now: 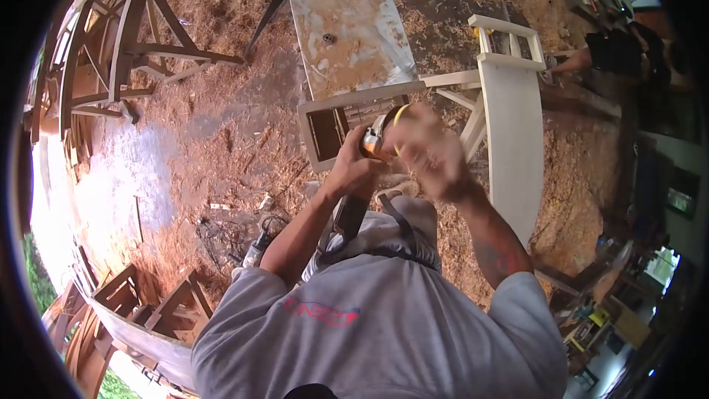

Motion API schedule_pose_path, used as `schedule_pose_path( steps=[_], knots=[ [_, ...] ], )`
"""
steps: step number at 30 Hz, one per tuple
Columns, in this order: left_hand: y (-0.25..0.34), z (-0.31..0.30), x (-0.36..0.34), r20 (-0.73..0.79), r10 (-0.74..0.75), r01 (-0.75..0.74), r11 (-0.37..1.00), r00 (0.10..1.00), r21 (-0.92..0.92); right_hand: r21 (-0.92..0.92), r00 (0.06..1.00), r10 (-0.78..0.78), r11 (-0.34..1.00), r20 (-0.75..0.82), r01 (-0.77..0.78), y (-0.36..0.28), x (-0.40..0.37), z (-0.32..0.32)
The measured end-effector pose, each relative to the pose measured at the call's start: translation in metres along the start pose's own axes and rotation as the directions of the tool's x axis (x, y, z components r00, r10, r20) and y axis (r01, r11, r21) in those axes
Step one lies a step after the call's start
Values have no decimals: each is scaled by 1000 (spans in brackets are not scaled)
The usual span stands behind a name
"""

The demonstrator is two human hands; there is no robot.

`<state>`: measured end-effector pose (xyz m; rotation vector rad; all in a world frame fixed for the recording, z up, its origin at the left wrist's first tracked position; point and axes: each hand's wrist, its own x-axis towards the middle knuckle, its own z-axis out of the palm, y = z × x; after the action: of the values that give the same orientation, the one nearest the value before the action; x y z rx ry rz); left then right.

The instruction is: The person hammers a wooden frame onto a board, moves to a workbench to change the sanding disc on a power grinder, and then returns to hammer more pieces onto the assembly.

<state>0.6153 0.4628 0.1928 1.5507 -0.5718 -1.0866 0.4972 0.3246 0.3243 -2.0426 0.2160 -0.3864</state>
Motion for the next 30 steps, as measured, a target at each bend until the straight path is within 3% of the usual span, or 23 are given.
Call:
schedule_pose_path(
  steps=[1, 2, 4, 5, 7, 8, 12, 14, 16, 18, 20, 23, 26, 28, 29, 30],
  knots=[
    [-9, 0, 2, -38, 51, -51, 999, 998, -13, 77, 957, 250, 967, -144, -241, 5, 3, -5],
    [-17, -2, 5, -39, 58, -59, 998, 998, -11, 32, 881, 334, 939, -336, -343, 18, 11, -1],
    [-28, -4, 10, -34, 52, -54, 996, 998, -70, -391, 897, 326, 816, -298, -426, 42, 13, 7],
    [-31, -5, 12, -35, 58, -60, 996, 998, -70, -393, 899, 320, 817, -299, -422, 41, 12, 11],
    [-37, -7, 15, -20, 94, -95, 991, 995, -91, -509, 882, 466, 743, -73, -434, 29, 15, 25],
    [-41, -8, 16, -25, 91, -93, 991, 996, -91, -509, 882, 466, 744, -68, -432, 29, 18, 24],
    [-40, -19, 17, -12, 21, -22, 993, 1000, -116, -400, 932, 361, 856, 11, -327, 28, 31, 7],
    [-23, -28, 10, -22, 17, -20, 991, 1000, -134, 53, 786, 617, 787, -48, -615, 30, 40, -7],
    [-6, -38, 6, 129, -79, 126, 906, 988, -403, 298, 689, 702, 706, -180, -642, 67, 53, -17],
    [-8, -43, 5, 135, -105, 152, 898, 985, -412, 290, 636, 749, 661, -187, -692, 118, 72, -16],
    [-7, -49, 1, 139, -93, 147, 881, 986, -449, -74, 685, 621, 718, -382, -692, 183, 86, 4],
    [1, -59, -16, 137, -138, 190, 836, 981, -515, -444, 712, 618, 563, -334, -697, 210, 116, 38],
    [-11, -69, -27, 80, -133, 155, 871, 988, -466, -580, 769, 543, 523, -337, -624, 233, 137, 73],
    [-14, -77, -36, 23, -123, 122, 904, 992, -410, -723, 795, 504, 401, -338, -562, 227, 155, 90],
    [-16, -80, -41, 17, -160, 149, 870, 987, -470, -731, 933, 237, 580, -272, -360, 236, 160, 93],
    [-15, -82, -45, 15, -200, 177, 830, 980, -529, -730, 935, 238, 584, -263, -355, 240, 174, 96]
  ],
)
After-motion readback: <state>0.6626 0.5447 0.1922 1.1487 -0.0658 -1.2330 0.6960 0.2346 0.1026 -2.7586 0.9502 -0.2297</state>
